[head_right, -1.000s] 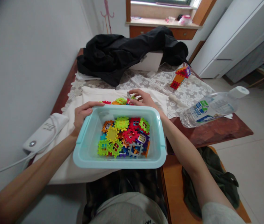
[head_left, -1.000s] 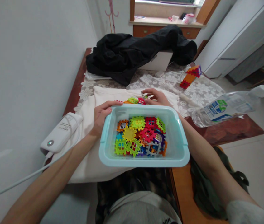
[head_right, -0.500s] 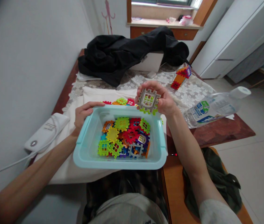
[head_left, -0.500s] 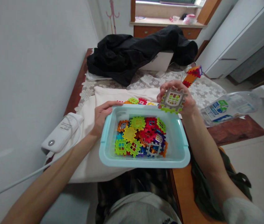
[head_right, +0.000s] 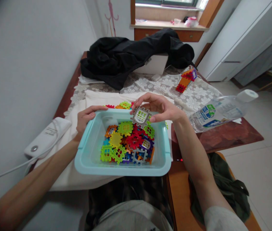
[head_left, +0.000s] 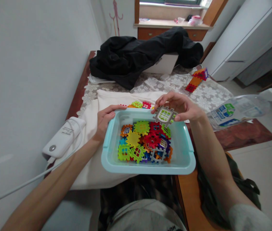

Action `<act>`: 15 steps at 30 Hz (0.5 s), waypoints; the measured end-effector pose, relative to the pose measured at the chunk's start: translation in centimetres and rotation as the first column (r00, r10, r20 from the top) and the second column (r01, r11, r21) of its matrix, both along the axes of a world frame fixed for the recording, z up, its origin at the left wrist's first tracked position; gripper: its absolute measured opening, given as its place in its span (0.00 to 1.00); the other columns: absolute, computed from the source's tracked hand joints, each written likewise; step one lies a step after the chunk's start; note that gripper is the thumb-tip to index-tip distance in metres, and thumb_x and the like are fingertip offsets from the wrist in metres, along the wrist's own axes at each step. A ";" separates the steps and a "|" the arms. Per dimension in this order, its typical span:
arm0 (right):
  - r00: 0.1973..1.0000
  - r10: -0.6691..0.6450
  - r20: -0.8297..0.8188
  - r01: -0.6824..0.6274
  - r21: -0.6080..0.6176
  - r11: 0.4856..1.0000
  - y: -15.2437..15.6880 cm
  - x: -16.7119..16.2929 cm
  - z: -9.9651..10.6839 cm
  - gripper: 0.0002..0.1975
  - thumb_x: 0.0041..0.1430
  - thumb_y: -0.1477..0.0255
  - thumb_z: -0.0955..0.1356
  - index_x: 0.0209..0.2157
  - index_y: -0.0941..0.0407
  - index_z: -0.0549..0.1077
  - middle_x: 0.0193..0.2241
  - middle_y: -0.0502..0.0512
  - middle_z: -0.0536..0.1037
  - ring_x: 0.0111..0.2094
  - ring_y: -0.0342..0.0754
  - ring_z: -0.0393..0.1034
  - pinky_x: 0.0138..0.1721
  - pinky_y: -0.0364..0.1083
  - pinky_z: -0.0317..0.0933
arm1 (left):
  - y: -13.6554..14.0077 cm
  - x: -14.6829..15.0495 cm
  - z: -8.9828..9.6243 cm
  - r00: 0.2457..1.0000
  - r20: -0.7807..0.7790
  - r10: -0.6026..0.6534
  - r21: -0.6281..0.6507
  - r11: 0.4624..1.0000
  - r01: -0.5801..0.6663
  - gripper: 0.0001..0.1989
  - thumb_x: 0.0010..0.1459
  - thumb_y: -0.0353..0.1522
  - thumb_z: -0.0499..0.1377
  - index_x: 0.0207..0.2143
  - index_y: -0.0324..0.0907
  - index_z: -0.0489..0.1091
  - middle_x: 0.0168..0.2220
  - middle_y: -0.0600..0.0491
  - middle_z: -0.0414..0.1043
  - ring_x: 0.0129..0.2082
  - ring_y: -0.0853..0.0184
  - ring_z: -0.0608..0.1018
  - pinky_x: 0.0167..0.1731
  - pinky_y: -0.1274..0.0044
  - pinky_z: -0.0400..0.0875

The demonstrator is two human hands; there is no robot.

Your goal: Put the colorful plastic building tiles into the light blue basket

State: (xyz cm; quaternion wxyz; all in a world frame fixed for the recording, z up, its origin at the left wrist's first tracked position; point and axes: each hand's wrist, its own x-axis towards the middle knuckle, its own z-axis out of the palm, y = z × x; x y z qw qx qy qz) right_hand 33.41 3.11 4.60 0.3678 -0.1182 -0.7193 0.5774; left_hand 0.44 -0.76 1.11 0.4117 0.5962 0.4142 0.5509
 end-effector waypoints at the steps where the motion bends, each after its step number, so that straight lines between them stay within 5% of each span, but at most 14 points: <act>1: 1.000 0.019 0.001 -0.019 0.005 1.000 -0.1 0.0 0.2 0.27 0.53 0.64 0.84 0.53 0.51 0.80 0.53 0.60 0.83 0.54 0.59 0.82 0.55 0.57 0.78 | 0.0 0.0 0.0 1.000 0.002 -0.002 0.003 1.000 0.002 0.16 0.58 0.39 0.62 0.38 0.41 0.87 0.41 0.45 0.87 0.43 0.55 0.83 0.45 0.69 0.79; 4: 0.996 0.067 0.059 -0.069 0.027 0.997 -0.2 0.2 0.6 0.30 0.50 0.61 0.85 0.54 0.51 0.83 0.52 0.61 0.85 0.58 0.61 0.81 0.61 0.59 0.75 | 0.0 0.0 0.0 1.000 0.005 -0.004 0.013 1.000 0.004 0.16 0.58 0.39 0.61 0.38 0.41 0.87 0.42 0.46 0.87 0.43 0.55 0.83 0.46 0.69 0.79; 7: 1.000 0.016 0.022 -0.017 0.019 1.000 0.3 -0.1 -0.1 0.34 0.47 0.44 0.83 0.50 0.50 0.86 0.51 0.61 0.86 0.59 0.64 0.80 0.65 0.63 0.72 | 0.0 0.0 -0.1 1.000 -0.006 -0.005 0.023 1.000 0.006 0.16 0.59 0.38 0.61 0.39 0.41 0.87 0.44 0.46 0.88 0.45 0.56 0.84 0.47 0.70 0.79; 9: 0.980 -0.156 -0.123 0.152 -0.047 0.987 1.0 -0.7 -1.4 0.34 0.52 0.35 0.76 0.46 0.47 0.86 0.49 0.58 0.87 0.56 0.62 0.81 0.61 0.62 0.74 | 0.0 -0.1 -0.1 1.000 -0.017 -0.012 0.029 1.000 0.012 0.17 0.60 0.38 0.61 0.41 0.40 0.87 0.45 0.45 0.88 0.45 0.56 0.84 0.48 0.70 0.79; 11: 0.904 -0.396 -0.162 0.384 -0.105 0.917 1.9 -1.4 -3.0 0.29 0.61 0.37 0.71 0.46 0.46 0.86 0.49 0.56 0.86 0.54 0.59 0.81 0.58 0.60 0.76 | 0.1 -0.1 -0.2 1.000 -0.014 -0.010 0.027 1.000 0.011 0.17 0.59 0.39 0.61 0.41 0.40 0.87 0.44 0.45 0.88 0.45 0.56 0.84 0.47 0.70 0.79; 13: 0.843 -0.536 -0.041 0.537 0.005 0.844 2.7 -1.9 -4.6 0.25 0.67 0.42 0.70 0.49 0.46 0.85 0.53 0.56 0.85 0.57 0.58 0.79 0.62 0.61 0.72 | 0.2 -0.1 -0.3 1.000 -0.006 -0.002 0.018 1.000 0.002 0.17 0.58 0.39 0.61 0.40 0.40 0.87 0.42 0.45 0.88 0.44 0.56 0.84 0.44 0.70 0.80; 15: 0.830 -0.541 0.138 0.506 0.222 0.833 3.3 -2.1 -6.0 0.24 0.67 0.47 0.73 0.57 0.45 0.83 0.61 0.57 0.81 0.64 0.60 0.74 0.70 0.64 0.64 | 0.2 -0.2 -0.3 1.000 -0.001 0.002 0.015 1.000 -0.002 0.17 0.58 0.39 0.61 0.39 0.40 0.87 0.40 0.45 0.87 0.42 0.56 0.84 0.42 0.71 0.80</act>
